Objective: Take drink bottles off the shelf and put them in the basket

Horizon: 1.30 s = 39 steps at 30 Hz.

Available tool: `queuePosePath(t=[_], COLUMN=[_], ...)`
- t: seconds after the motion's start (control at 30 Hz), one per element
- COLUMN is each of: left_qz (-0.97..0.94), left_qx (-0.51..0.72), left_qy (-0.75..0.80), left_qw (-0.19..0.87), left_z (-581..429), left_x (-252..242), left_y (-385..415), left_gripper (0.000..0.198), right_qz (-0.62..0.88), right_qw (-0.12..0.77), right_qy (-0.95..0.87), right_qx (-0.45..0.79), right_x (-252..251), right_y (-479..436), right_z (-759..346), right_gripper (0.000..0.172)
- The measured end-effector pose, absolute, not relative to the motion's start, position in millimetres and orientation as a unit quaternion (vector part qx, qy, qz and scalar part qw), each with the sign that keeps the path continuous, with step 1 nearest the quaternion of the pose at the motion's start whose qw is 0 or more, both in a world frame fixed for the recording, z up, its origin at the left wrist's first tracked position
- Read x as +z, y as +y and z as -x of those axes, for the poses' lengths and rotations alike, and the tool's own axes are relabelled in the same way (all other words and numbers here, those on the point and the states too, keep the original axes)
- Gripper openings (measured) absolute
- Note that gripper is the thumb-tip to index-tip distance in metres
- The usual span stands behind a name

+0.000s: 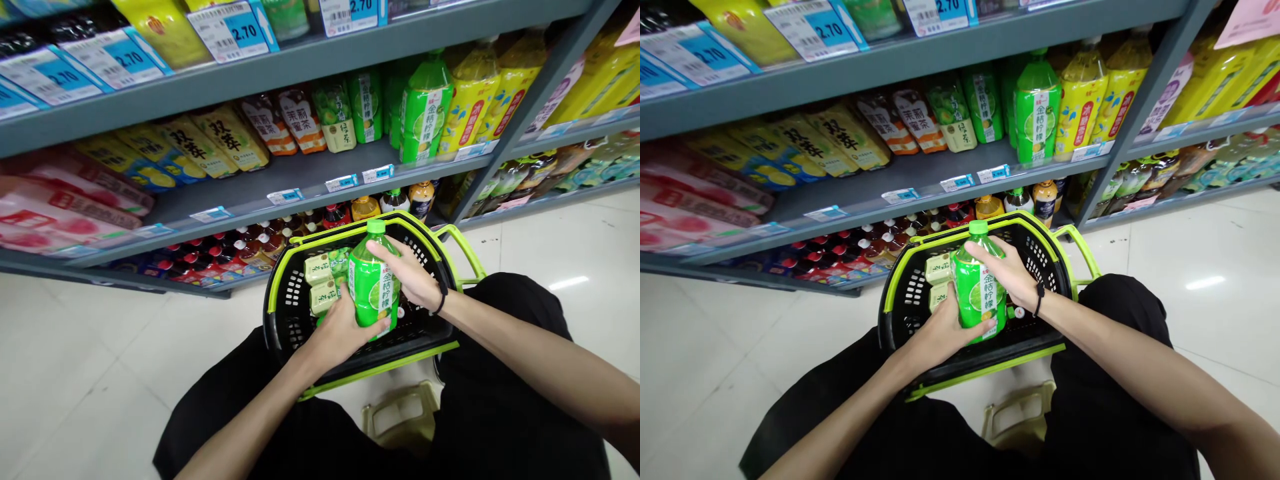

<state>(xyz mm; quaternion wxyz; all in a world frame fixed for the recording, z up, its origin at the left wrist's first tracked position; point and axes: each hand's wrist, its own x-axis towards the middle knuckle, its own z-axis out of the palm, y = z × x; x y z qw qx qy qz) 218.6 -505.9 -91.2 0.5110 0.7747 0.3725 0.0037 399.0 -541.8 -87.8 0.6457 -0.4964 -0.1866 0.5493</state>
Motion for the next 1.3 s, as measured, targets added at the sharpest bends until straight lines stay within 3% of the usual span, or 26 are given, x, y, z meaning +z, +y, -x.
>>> queuePosePath(t=[0.13,0.33,0.57,0.73,1.03,1.17,1.3], left_qz=[-0.782,-0.821,-0.777,-0.68,-0.542,-0.534,-0.527], left_qx=[-0.013,-0.003,0.057,0.09,0.078,0.067,0.113], left_qy=[0.384,0.326,0.294,0.226,0.347,0.382,0.404], left_qw=[0.49,0.468,0.554,0.692,0.762,0.751,0.739], left_z=[-222,-219,-209,-214,-218,-216,-222], left_x=[-81,-62,-59,-66,-88,-88,-85], left_y=[-503,-485,-469,-470,-497,-503,-500], left_gripper=[0.079,0.098,0.083,0.091,0.112,0.116,0.097], right_qz=[0.49,0.43,0.416,0.382,0.371,0.369,0.412], right_qw=[0.652,0.71,0.743,0.777,0.694,0.659,0.665], right_qy=[-0.156,-0.183,-0.221,-0.202,-0.295,-0.305,-0.287], right_qx=[0.558,0.527,0.476,0.458,0.542,0.58,0.552], right_x=[-75,-62,-50,-38,-56,-63,-62], right_y=[-540,-536,-533,-538,-540,-536,-531], right_z=[-406,-426,-448,-452,-438,-430,-430], right_gripper=[0.049,0.039,0.046,0.049,0.072,0.065,0.052])
